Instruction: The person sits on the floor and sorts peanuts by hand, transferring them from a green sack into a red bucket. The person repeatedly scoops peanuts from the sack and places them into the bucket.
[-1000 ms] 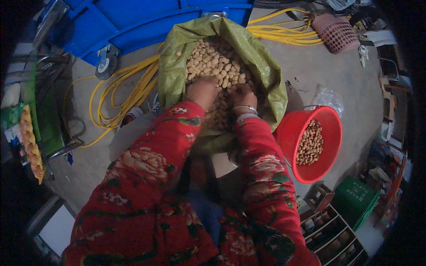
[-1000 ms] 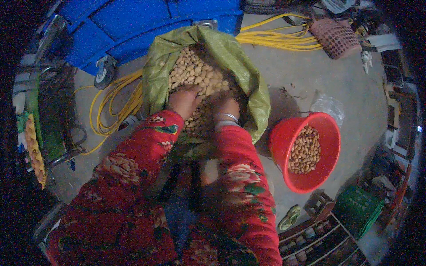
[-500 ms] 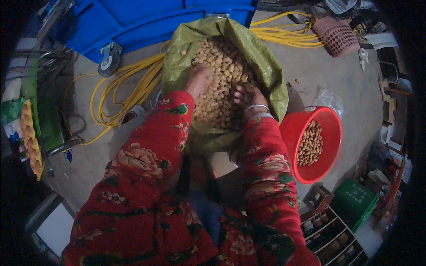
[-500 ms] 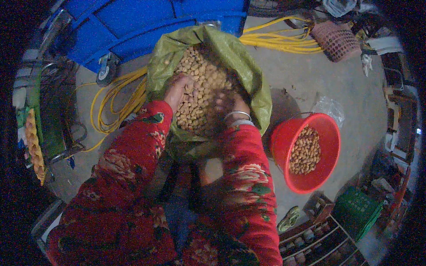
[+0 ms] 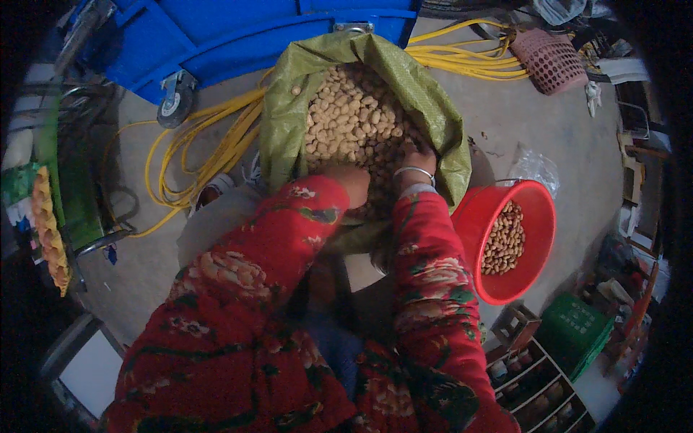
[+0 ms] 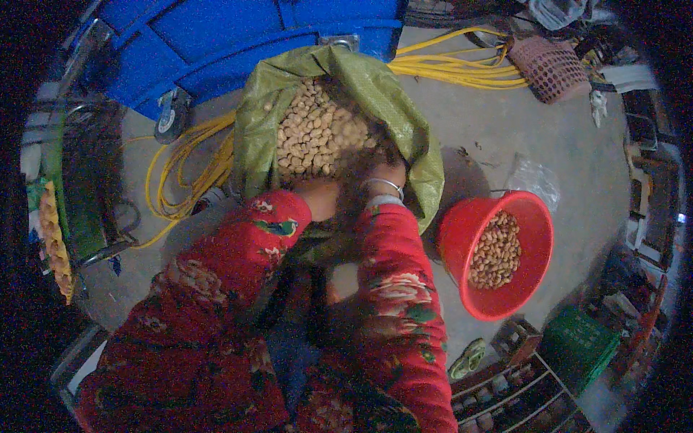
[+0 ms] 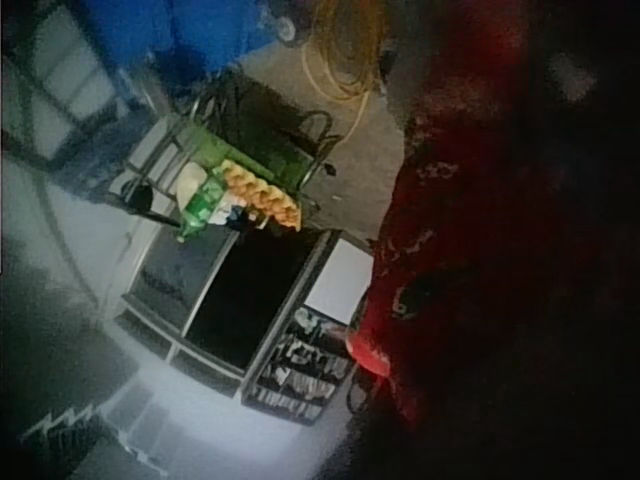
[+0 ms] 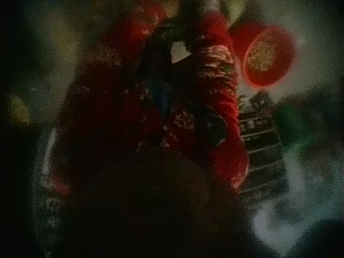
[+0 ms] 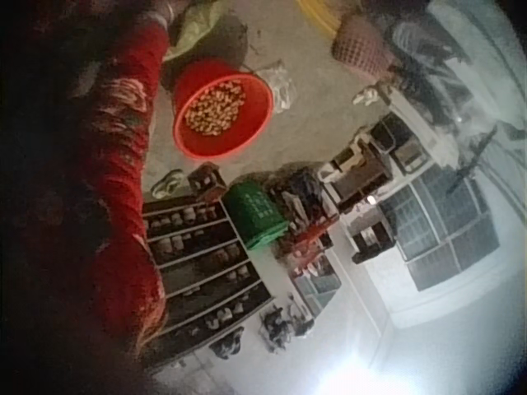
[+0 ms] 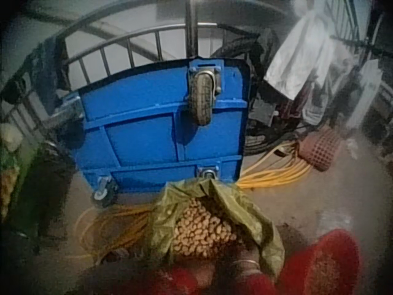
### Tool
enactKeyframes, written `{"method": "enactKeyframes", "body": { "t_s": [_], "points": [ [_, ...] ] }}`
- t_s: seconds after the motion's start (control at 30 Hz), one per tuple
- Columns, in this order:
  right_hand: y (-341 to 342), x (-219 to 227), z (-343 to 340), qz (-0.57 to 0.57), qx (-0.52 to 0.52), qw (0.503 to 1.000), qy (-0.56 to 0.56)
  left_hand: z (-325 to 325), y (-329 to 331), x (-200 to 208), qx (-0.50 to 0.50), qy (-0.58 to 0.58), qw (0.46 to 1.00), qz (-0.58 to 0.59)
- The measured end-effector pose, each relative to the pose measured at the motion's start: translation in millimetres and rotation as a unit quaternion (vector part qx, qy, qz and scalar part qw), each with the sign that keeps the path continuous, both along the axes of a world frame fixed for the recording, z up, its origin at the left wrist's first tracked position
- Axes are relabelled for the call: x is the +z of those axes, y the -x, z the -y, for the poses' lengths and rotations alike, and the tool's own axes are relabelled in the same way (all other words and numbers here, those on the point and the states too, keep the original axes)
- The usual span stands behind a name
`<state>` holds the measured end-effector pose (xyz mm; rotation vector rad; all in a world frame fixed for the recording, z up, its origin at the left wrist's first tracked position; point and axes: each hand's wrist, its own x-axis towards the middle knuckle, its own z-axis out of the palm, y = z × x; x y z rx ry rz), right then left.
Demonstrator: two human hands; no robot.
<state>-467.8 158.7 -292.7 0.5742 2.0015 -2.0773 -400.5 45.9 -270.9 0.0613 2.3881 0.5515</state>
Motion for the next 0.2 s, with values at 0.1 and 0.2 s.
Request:
{"method": "enactKeyframes", "body": {
  "t_s": [0.1, 0.2],
  "points": [
    [-2, 0, -7, -0.099, 0.098, 0.952, -0.271, 9, 15, 6, 0.098, -0.068, 0.979, -0.167],
    [-3, 8, -13, -0.059, 0.183, 0.944, -0.268, 22, 40, 17, 0.287, -0.154, 0.891, -0.318]
  ]
}}
